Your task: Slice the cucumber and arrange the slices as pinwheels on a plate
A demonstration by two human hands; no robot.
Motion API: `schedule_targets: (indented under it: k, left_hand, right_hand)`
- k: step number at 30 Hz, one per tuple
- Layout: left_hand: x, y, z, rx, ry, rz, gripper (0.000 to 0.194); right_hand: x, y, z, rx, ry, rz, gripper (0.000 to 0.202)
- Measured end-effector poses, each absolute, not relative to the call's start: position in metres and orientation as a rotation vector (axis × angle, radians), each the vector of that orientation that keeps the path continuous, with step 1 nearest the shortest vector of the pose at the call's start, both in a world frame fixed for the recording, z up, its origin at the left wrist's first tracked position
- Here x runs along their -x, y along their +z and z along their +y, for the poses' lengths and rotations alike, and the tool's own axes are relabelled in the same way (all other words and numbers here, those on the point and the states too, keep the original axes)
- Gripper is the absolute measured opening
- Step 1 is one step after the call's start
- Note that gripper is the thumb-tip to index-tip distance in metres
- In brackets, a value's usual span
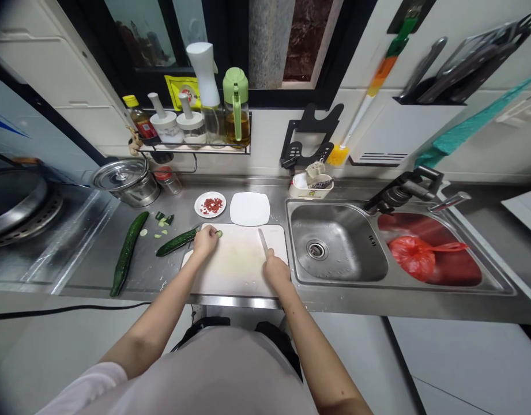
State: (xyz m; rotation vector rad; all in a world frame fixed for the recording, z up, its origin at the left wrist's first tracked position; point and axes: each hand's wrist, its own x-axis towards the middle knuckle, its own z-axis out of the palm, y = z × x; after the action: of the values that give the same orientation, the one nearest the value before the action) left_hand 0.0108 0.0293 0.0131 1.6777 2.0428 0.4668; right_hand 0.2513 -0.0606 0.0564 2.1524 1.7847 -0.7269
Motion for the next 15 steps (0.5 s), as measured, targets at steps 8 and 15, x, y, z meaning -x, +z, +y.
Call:
schedule_targets:
  k: [8,15]
  left_hand:
    - [-0.033,-0.004,0.001,-1.355,0.616,1.811,0.018]
    - [-0.046,-0.004,-0.02,-1.081,0.534,1.737,0.021]
  right_hand:
    - [-0.251,0.056,-0.062,-2.155,-0.726,1.798,0.035]
    - [-0.251,0.056,-0.062,-2.135,-0.734,1.804,0.034]
